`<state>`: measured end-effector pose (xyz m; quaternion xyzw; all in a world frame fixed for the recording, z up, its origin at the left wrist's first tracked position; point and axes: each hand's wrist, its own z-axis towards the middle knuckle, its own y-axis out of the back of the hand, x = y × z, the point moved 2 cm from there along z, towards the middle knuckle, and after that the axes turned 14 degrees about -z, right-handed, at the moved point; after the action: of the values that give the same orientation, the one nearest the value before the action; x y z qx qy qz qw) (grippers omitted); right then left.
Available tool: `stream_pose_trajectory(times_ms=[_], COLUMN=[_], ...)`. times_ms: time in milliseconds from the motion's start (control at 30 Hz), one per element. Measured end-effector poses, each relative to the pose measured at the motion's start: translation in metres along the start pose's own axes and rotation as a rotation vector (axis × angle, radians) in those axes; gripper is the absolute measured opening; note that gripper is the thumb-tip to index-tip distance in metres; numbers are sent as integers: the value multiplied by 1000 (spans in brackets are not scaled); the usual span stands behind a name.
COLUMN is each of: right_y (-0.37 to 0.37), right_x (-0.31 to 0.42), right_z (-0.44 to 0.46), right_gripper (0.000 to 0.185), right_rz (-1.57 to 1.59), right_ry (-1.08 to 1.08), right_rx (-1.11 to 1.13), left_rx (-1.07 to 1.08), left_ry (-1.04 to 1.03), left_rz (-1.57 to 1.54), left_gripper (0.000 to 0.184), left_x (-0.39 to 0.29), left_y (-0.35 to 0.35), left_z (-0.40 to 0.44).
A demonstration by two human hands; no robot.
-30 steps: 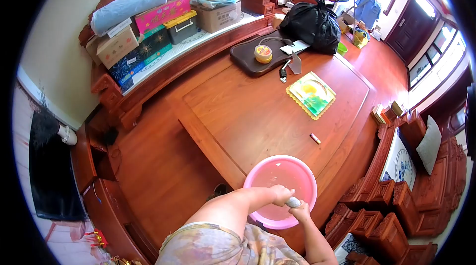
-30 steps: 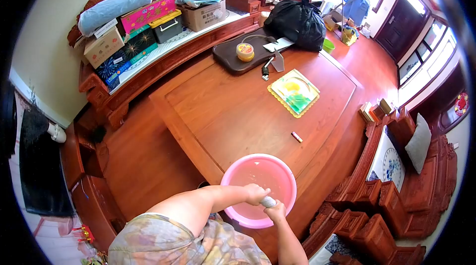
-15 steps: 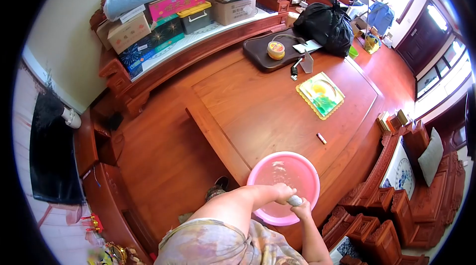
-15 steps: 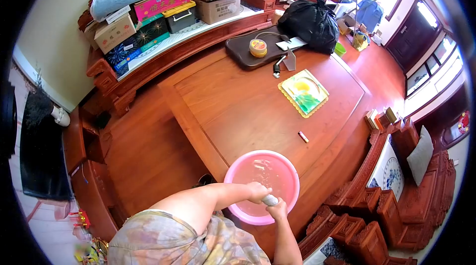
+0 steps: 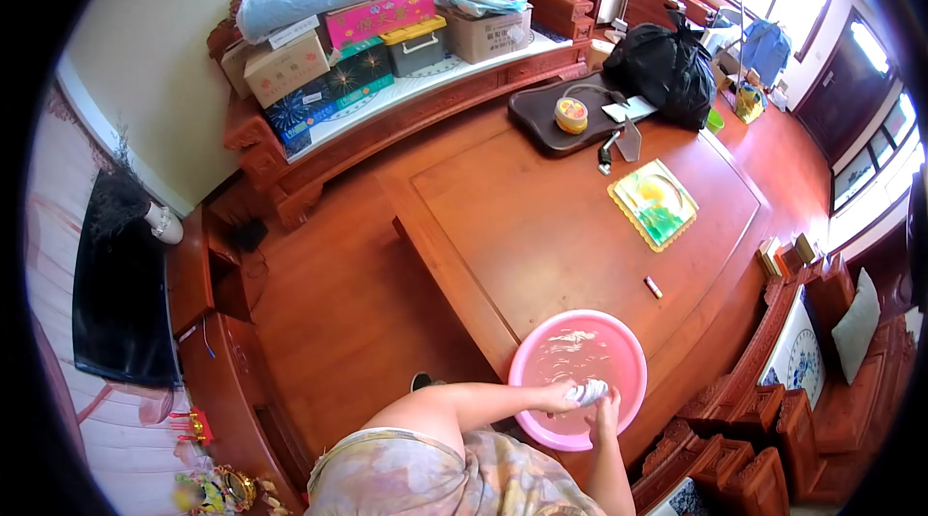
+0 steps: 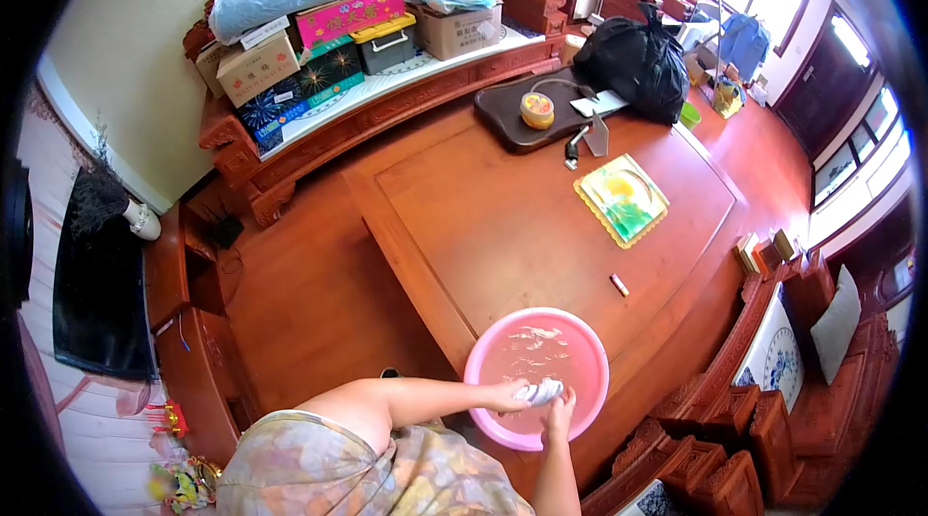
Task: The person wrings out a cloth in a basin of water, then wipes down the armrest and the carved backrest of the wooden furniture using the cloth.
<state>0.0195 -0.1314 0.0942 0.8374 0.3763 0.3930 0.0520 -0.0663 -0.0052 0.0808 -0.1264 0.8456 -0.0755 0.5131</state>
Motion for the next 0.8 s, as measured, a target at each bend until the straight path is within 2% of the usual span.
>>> stream_pose_trajectory(times_ms=[33,100,133,167,233,267,300,367,400,433,500,567,633,700,800], right_y=[-4,-16,-22,-29,-42,-49,-58,-81,-95,-109,-142,-175,-206,-235,-283], right_x=[3,4,9,18,40,45,52,74,88,102,127,148,173,188,208], right_z=[0,-4,-9,-21,-43,-44,-49,-64,-76,-86,-108,-124,-148,-161,-178], right_gripper=[51,46,41,41,42,42,42,38,37,37,41,38,36,36,36], right_rz=[0,499,477,469,373,411,407,543,662,647,862,717,555,450,330], right_ry=[13,-167,-95,-88,42,51,56,160,151,155,102,268,406,440,503], right_rx=[-1,349,330,334,213,221,231,372,457,474,770,850,787,792,850], left_rx=[34,45,58,49,61,-27,41,35,-3,-13,-91,-185,-315,-411,-506], left_ry=[-56,-91,-110,-117,-305,-558,-334,57,-22,-18,-93,-155,-149,-270,-279], left_rz=[56,162,266,263,231,337,147,-142,-374,-538,-739,-829,-560,-495,-456], left_gripper=[48,54,61,61,61,60,59,58,57,51,46,42,41,40,39], left_x=[-7,-32,-39,-38,-27,-11,-27,-77,-77,-79,-72,-51,-70,-63,-58], left_y=[1,1,4,11,30,41,54,75,87,102,136,169,191,210,241], left_z=[-7,-34,-44,-48,-53,-49,-70,-132,-144,-160,-181,-192,-242,-265,-309])
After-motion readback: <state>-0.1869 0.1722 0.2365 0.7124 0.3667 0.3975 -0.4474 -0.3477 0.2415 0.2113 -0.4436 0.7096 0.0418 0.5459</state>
